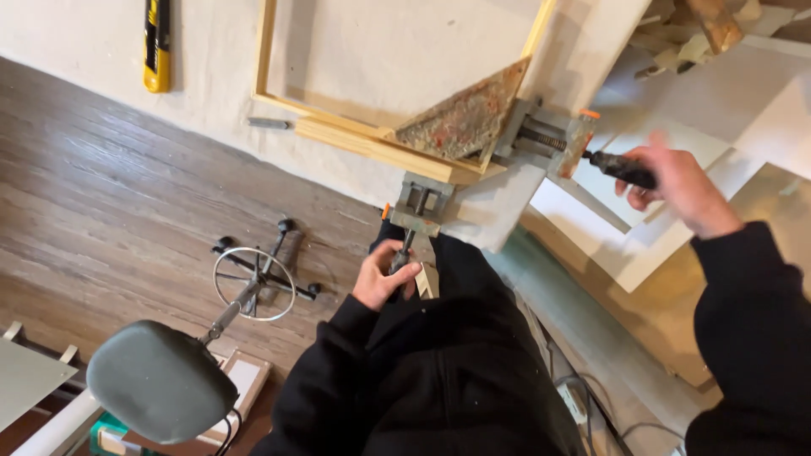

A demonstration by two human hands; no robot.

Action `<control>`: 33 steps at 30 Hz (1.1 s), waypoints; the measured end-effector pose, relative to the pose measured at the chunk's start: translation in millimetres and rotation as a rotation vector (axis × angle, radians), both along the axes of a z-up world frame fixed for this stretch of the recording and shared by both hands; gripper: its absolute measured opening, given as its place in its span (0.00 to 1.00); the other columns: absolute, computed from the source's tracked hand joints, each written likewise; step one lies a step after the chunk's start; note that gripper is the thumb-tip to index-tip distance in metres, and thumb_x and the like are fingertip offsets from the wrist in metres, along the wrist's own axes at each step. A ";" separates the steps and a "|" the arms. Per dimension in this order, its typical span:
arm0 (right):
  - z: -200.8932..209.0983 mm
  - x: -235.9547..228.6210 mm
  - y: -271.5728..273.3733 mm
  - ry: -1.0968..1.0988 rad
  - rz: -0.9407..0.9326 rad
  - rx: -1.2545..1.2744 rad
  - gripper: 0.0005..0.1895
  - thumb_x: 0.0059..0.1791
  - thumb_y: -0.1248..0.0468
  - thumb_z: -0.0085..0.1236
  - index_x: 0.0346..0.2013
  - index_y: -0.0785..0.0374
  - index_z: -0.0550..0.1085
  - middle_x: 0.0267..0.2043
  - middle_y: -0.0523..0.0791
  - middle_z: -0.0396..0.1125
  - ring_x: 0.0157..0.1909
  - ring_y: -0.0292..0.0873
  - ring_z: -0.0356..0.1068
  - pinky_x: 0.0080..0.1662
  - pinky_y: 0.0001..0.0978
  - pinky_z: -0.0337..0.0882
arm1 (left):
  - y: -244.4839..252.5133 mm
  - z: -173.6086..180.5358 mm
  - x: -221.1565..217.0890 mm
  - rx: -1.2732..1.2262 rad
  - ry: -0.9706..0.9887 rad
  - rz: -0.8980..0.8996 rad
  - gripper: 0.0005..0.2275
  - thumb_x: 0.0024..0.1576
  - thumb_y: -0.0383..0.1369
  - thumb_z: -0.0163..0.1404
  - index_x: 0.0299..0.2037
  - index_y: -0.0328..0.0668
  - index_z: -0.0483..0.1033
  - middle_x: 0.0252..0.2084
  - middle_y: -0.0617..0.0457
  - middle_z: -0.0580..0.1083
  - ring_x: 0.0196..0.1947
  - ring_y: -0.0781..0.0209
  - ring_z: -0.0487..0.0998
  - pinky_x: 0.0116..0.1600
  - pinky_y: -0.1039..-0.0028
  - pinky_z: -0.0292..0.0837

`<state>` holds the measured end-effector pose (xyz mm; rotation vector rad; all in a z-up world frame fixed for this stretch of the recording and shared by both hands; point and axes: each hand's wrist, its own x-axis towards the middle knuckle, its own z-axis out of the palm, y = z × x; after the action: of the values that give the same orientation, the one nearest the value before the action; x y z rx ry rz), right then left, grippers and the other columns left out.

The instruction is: The person clamps a wooden picture frame corner in a corner vise, tightens the clamp screw by hand, and hammers brads into the joint. They then release the clamp, reposition the frame, pick up additional frame sticks from the table, and handle a utility knife while working at the bench.

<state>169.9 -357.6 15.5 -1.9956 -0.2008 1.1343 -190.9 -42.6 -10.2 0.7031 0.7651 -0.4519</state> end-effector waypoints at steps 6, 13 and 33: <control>-12.0 5.4 -26.0 1.044 -0.361 0.382 0.30 0.61 0.48 0.41 0.36 0.75 0.74 0.17 0.37 0.62 0.17 0.31 0.49 0.20 0.26 0.53 | -34.7 9.2 -32.7 0.930 0.024 0.196 0.16 0.50 0.26 0.65 0.43 0.31 0.71 0.35 0.50 0.78 0.35 0.67 0.81 0.39 0.76 0.78; 17.8 -10.2 -9.5 0.509 -0.389 0.116 0.11 0.56 0.61 0.48 0.48 0.65 0.71 0.39 0.41 0.67 0.37 0.33 0.67 0.38 0.25 0.70 | -34.4 -0.7 -41.3 0.514 0.052 0.330 0.11 0.61 0.31 0.51 0.50 0.31 0.75 0.33 0.49 0.78 0.29 0.65 0.79 0.37 0.76 0.76; -34.0 0.0 -52.4 0.531 -0.281 0.055 0.30 0.64 0.44 0.44 0.48 0.73 0.75 0.28 0.46 0.62 0.25 0.38 0.58 0.28 0.30 0.59 | -18.6 31.5 -19.7 1.119 0.074 -0.023 0.18 0.48 0.30 0.67 0.43 0.32 0.74 0.30 0.49 0.78 0.28 0.63 0.80 0.34 0.74 0.75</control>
<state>169.8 -410.0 -18.4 -1.5471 0.3097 1.4021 -210.5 -61.2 21.3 1.7387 1.0689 -0.0233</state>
